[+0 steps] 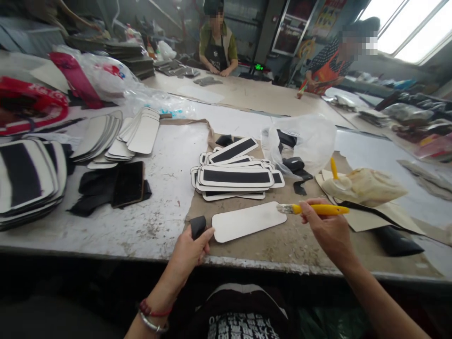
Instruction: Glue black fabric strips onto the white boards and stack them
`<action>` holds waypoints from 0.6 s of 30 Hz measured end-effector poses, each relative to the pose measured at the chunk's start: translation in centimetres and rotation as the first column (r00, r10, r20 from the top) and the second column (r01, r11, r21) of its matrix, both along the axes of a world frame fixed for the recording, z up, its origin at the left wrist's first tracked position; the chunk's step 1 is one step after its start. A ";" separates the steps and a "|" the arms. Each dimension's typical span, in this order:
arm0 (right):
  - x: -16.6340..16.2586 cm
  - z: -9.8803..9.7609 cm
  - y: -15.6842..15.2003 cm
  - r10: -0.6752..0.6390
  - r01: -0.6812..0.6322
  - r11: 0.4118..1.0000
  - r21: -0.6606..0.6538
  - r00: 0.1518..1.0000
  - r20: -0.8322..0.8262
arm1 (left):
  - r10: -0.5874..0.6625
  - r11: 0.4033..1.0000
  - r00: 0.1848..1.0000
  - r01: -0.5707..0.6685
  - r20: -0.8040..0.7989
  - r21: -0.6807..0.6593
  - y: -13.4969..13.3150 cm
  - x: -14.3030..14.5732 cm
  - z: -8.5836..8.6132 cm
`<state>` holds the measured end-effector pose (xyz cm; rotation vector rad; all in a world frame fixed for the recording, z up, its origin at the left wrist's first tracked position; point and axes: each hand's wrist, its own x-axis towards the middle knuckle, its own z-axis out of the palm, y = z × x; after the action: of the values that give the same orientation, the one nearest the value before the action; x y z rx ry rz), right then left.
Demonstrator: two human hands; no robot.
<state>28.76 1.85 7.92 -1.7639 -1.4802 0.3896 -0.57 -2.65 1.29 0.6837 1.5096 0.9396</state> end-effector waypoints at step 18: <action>-12.1 1.2 -1.1 0.073 -0.829 0.452 -0.330 0.403 -0.912 | -0.570 0.811 0.707 0.565 0.418 0.151 -2.9 1.7 7.1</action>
<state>16.64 0.73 9.17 -1.1642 -1.1079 2.2030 1.14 -5.57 8.44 0.8140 0.7963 0.5650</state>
